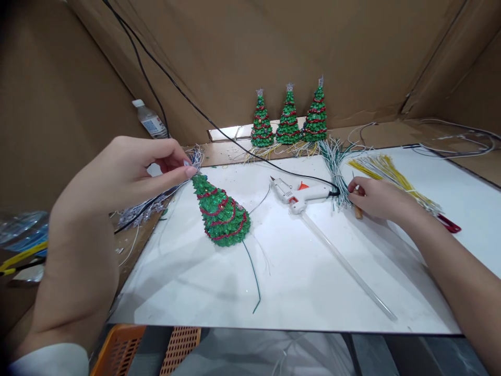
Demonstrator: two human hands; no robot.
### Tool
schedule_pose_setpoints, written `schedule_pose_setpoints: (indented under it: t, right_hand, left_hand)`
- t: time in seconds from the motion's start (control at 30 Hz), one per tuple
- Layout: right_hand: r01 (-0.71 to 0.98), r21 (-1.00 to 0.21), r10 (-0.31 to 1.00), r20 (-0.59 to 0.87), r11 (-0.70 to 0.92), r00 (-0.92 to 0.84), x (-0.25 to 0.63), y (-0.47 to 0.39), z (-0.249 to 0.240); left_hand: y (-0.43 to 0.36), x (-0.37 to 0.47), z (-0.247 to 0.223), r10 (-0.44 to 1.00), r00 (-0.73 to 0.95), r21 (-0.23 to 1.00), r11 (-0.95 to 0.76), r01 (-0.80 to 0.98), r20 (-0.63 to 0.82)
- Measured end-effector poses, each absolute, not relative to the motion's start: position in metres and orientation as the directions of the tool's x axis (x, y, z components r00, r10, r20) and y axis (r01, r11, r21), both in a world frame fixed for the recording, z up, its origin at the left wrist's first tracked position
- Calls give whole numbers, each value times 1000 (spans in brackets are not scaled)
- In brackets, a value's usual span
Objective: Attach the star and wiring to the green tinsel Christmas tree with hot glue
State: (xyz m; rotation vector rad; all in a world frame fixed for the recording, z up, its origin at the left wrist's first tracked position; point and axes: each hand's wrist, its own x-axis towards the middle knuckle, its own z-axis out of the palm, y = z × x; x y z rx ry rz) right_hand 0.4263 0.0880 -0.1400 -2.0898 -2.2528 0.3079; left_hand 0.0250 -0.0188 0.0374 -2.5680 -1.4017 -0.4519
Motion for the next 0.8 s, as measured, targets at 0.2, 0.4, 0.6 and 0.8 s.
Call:
schedule_pose_setpoints:
  t: [0.2, 0.4, 0.6, 0.8]
  right_hand:
    - [979, -192, 990, -107, 71, -92, 427, 89, -140]
    - [978, -197, 990, -109, 63, -85, 425, 87, -137]
    - [982, -180, 987, -138, 60, -86, 421, 85, -132]
    - [986, -158, 981, -178, 49, -78, 419, 87, -130]
  left_hand:
    - [-19, 28, 35, 763, 513, -49, -540, 840, 392]
    - [-16, 27, 32, 736, 508, -145, -501, 853, 448]
    - [-12, 28, 28, 761, 405, -160, -378, 912, 507]
    - [-10, 28, 25, 726, 389, -199, -337, 920, 567]
